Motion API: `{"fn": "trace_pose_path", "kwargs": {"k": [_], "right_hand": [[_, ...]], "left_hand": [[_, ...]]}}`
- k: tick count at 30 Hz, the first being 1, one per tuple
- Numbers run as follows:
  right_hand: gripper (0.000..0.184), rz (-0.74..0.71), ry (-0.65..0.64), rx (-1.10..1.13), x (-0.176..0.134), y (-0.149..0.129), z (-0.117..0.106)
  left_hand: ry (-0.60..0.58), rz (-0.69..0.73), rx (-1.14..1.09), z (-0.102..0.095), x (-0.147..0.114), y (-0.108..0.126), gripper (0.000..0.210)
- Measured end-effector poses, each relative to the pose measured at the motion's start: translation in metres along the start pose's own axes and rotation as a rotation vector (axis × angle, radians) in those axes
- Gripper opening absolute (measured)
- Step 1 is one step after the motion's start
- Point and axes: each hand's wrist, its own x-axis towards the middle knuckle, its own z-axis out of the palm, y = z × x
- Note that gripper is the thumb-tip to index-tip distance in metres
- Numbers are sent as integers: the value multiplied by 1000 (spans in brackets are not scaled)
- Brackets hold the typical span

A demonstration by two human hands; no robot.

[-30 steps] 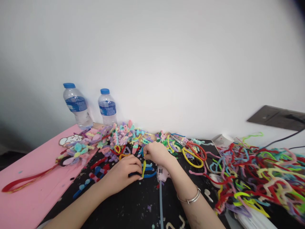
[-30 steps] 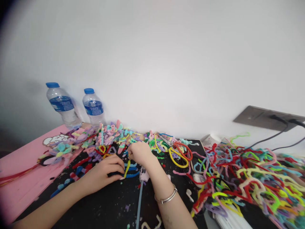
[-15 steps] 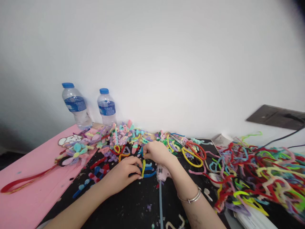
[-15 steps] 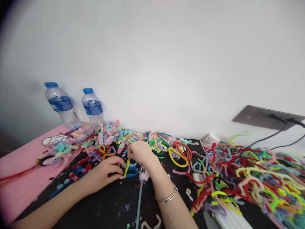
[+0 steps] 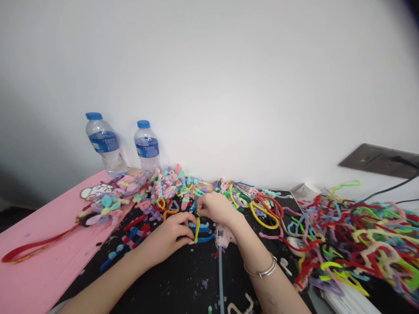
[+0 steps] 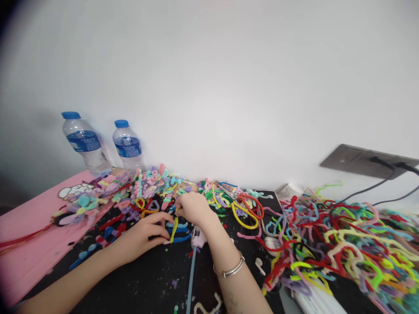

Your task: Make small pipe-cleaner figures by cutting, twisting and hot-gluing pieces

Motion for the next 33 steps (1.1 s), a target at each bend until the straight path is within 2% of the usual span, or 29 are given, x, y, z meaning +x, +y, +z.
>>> {"fn": "trace_pose_path", "kwargs": {"k": [7, 14, 20, 27, 33], "right_hand": [[8, 0, 8, -23, 2, 2, 3], [7, 2, 17, -49, 2, -2, 6], [6, 0, 11, -70, 3, -3, 8], [8, -3, 3, -105, 3, -6, 9], [12, -4, 14, -136, 4, -9, 11]], "left_hand": [[11, 14, 18, 1, -2, -2, 14], [46, 23, 35, -1, -2, -3, 7], [-12, 70, 94, -2, -2, -5, 19], [-83, 22, 112, -11, -3, 10, 18], [-86, 24, 149, -15, -3, 17, 18]]}}
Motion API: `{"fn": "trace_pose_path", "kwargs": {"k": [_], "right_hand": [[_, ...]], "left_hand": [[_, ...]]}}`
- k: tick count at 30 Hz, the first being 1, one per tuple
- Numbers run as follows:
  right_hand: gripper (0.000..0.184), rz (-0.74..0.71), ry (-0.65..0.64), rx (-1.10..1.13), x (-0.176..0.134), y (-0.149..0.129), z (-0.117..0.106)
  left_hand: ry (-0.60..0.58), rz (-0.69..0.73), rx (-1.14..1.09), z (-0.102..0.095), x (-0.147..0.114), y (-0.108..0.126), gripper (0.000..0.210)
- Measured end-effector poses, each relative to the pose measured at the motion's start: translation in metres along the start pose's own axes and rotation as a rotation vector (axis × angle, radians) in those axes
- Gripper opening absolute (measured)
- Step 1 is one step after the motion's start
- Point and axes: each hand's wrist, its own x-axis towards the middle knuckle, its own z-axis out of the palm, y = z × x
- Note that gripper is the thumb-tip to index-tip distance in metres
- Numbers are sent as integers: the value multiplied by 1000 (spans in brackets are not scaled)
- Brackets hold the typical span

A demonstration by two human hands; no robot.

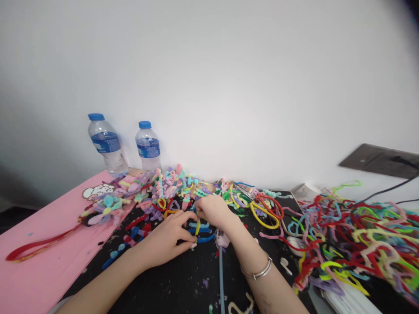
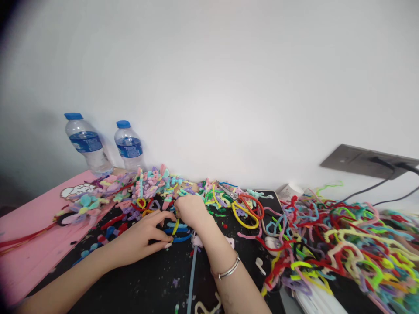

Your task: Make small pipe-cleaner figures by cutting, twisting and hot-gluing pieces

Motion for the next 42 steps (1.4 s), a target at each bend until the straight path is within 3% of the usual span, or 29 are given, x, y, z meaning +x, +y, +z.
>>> {"fn": "trace_pose_path", "kwargs": {"k": [13, 22, 30, 33, 38, 42], "right_hand": [[17, 13, 4, -6, -3, -4, 0], [10, 32, 4, 83, -9, 6, -15], [9, 59, 66, 202, -16, 22, -30], [7, 65, 130, 259, -19, 22, -35], [4, -57, 208, 330, -18, 11, -35], [7, -135, 178, 465, -15, 5, -32]], "left_hand": [[39, 16, 57, 4, -1, 3, 16], [276, 5, -93, 3, -1, -13, 20], [491, -133, -92, 2, -2, -13, 24], [460, -142, -147, 1, -1, -9, 25], [282, -234, -345, 4, 3, 3, 27], [222, -298, -532, 8, 5, 5, 27]]}}
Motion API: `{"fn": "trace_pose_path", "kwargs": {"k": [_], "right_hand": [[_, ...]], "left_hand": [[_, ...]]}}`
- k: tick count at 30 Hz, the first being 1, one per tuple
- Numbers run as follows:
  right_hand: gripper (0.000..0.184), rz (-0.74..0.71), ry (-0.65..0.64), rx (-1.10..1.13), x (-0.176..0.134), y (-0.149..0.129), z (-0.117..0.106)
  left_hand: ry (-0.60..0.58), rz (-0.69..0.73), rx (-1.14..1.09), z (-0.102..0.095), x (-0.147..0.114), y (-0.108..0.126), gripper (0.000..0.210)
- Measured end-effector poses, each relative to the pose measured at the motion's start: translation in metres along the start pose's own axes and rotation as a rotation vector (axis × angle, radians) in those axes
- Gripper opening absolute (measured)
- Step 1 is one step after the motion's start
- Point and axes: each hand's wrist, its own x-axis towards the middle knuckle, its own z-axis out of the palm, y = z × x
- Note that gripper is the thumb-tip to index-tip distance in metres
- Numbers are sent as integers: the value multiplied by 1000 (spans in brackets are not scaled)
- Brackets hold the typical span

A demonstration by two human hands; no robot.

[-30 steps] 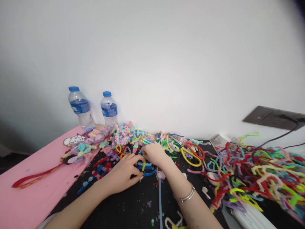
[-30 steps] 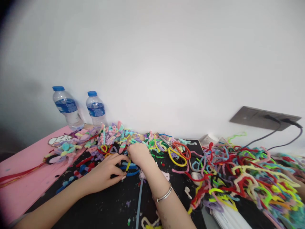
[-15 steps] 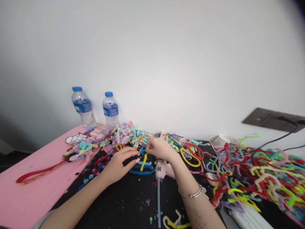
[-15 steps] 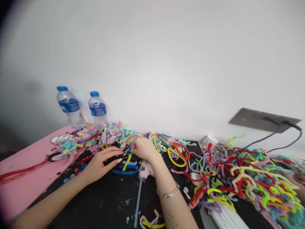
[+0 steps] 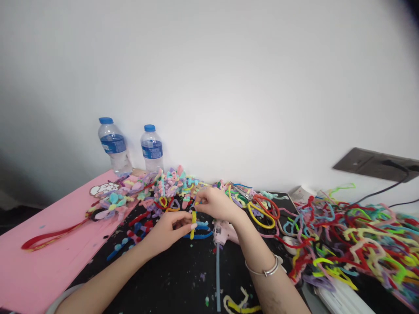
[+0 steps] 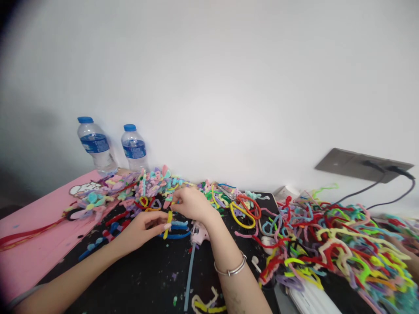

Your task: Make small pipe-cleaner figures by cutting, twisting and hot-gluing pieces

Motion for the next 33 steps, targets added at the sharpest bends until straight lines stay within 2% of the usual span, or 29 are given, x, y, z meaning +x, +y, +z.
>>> {"fn": "trace_pose_path", "kwargs": {"k": [5, 14, 18, 24, 27, 29, 31, 33], "right_hand": [[10, 28, -190, 229, -1, 1, 1], [8, 8, -441, 606, -4, 13, -8], [11, 7, -461, 666, -4, 16, -8], [10, 117, -281, 449, -3, 8, -7], [12, 199, -110, 172, -13, 6, -22], [13, 304, 20, -57, -28, 7, -34], [14, 378, 8, -194, -48, 9, -42], [24, 480, -66, -276, -68, 10, -40]], "left_hand": [[-43, -58, -186, 3, 2, -5, 26], [-155, -47, -220, 4, -2, 1, 28], [-173, -40, -289, 5, -3, 3, 25], [-203, -90, -430, 8, -1, -2, 25], [-167, -152, -500, 8, 0, -4, 29], [-114, -189, -535, 8, 0, -4, 29], [-67, -227, -575, 9, 0, -4, 29], [-37, -258, -612, 10, 1, -5, 28]]}}
